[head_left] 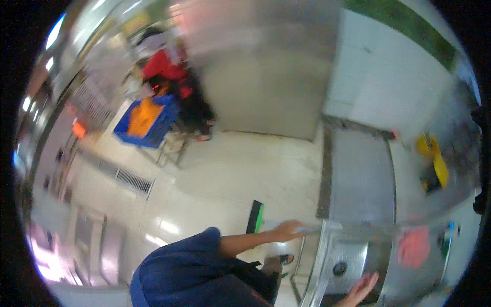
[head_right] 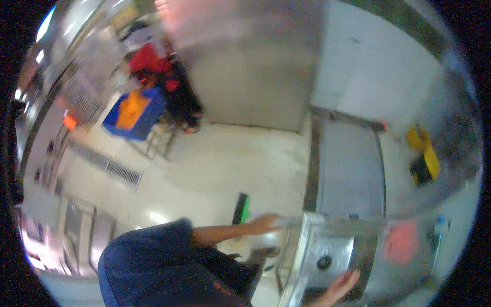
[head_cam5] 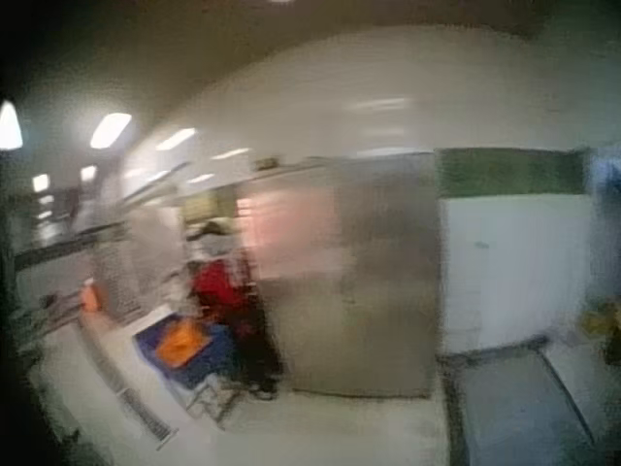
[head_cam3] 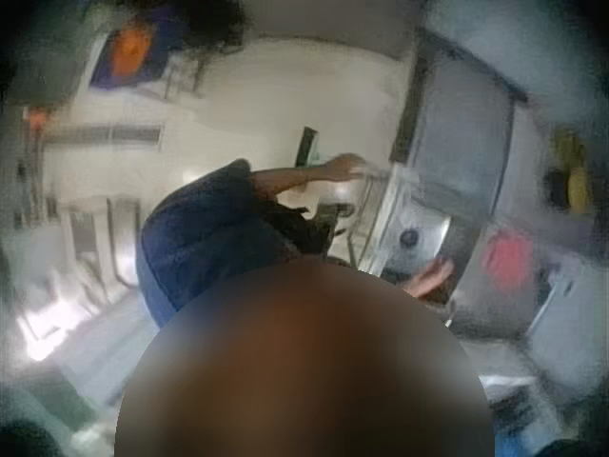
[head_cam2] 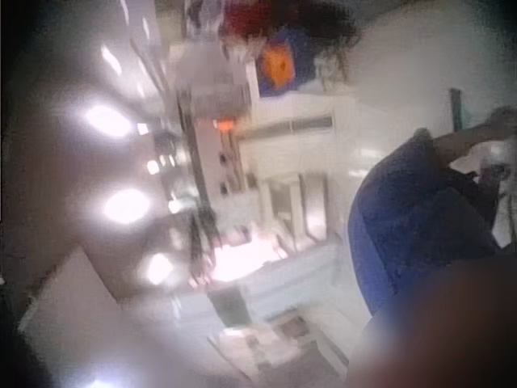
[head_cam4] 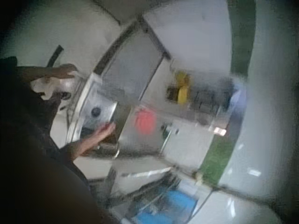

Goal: The person washes hands, walks to a stainless steel prep table, and assembles small food balls by scooping ground meat with a fork and wrapping it around sliced egg pieces. The person places the finished balls on a tray and repeats the process.

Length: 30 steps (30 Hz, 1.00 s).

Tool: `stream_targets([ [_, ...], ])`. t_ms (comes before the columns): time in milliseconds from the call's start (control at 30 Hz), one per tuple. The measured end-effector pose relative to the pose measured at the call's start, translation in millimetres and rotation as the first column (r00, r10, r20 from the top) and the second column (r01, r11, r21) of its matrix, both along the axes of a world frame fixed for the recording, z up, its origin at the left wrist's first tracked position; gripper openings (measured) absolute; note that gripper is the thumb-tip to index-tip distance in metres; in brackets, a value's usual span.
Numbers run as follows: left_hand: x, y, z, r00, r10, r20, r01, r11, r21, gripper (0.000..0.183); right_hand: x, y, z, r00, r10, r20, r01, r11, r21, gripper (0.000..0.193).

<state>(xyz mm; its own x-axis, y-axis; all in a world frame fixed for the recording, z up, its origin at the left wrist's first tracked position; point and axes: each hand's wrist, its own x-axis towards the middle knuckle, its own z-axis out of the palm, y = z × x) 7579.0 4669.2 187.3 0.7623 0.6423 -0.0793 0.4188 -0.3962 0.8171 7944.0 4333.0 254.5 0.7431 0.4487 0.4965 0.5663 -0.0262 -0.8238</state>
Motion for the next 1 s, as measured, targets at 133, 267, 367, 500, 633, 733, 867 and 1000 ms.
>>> stream_targets([
  [133,-337,-1,-95,0.755,0.645,-0.119,-0.626,0.763,0.163,0.058,-42,47,-38,0.584,0.087,-0.807,-0.096,0.995,0.038,0.063],
  [267,-666,-135,-163,-0.241,0.915,-0.325,-0.965,-0.190,0.180,0.063,-174,148,-68,0.593,0.073,-0.802,-0.398,0.892,-0.213,0.056],
  [367,-806,-285,-168,-0.807,0.560,-0.191,-0.509,-0.821,-0.258,0.066,-292,182,-85,0.589,0.069,-0.805,-0.612,0.690,-0.388,0.051],
  [500,-857,-434,-162,-0.313,0.598,-0.738,-0.928,-0.027,0.372,0.051,-420,207,-101,0.534,0.047,-0.844,-0.808,0.325,-0.492,0.046],
  [633,-841,-459,-178,-0.869,0.237,-0.435,-0.107,-0.947,-0.303,0.038,-504,252,-109,0.518,0.035,-0.855,-0.854,-0.028,-0.519,0.042],
  [733,-840,-438,-177,-0.815,0.400,-0.419,-0.243,-0.893,-0.380,0.041,-555,294,-118,0.502,0.060,-0.863,-0.838,-0.214,-0.502,0.040],
  [867,-915,-387,-141,-0.900,0.339,-0.275,-0.074,-0.740,-0.669,0.047,-634,365,-150,0.437,0.077,-0.896,-0.838,-0.325,-0.437,0.040],
  [1000,-1049,-359,-123,-0.868,0.469,-0.163,-0.291,-0.746,-0.598,0.046,-755,481,-218,0.302,0.481,-0.823,-0.625,-0.552,-0.552,0.036],
])
